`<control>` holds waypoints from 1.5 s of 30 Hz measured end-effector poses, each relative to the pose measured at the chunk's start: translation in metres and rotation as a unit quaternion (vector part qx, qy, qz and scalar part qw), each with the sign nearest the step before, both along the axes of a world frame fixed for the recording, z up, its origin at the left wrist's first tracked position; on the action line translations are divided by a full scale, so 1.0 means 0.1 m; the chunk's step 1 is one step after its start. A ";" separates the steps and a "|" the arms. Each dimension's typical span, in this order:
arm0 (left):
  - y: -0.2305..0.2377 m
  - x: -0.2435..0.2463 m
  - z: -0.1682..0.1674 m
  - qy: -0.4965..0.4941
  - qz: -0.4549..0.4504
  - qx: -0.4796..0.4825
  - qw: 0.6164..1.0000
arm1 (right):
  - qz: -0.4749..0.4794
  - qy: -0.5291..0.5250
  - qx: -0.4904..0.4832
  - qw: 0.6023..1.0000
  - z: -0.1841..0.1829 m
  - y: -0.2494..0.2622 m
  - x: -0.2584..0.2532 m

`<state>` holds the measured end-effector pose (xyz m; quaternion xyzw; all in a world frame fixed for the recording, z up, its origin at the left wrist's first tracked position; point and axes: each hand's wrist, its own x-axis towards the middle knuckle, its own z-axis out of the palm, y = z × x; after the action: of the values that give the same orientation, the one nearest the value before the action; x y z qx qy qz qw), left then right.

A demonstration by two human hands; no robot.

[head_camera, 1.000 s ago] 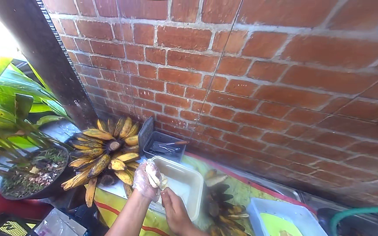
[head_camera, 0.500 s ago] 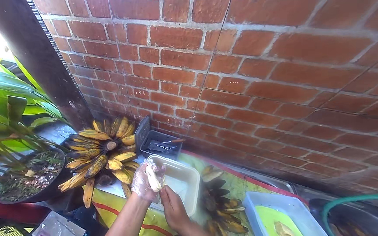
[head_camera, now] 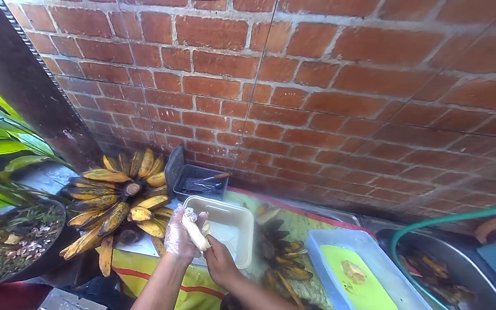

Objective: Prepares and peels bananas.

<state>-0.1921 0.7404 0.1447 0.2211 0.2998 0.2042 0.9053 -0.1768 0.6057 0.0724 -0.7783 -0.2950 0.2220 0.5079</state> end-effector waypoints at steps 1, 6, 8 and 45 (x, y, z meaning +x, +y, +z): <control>0.02 0.00 -0.01 -0.005 -0.004 0.010 1.000 | -0.001 0.009 -0.013 1.000 0.01 0.01 0.01; 0.15 -0.04 -0.14 -0.025 -0.096 0.057 0.993 | -0.048 0.035 -0.053 0.997 0.07 0.04 0.05; 0.21 -0.07 -0.25 -0.005 -0.151 0.086 0.985 | -0.073 0.021 -0.088 0.993 0.10 0.04 0.12; 0.21 0.95 -0.37 0.216 -0.210 0.396 0.867 | -0.120 0.112 0.065 0.984 -0.08 -1.04 0.72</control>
<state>-0.0973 0.7609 0.1082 0.6577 0.3280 0.0578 0.6756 -0.1044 0.5016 0.0640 -0.7437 -0.1540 0.2255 0.6102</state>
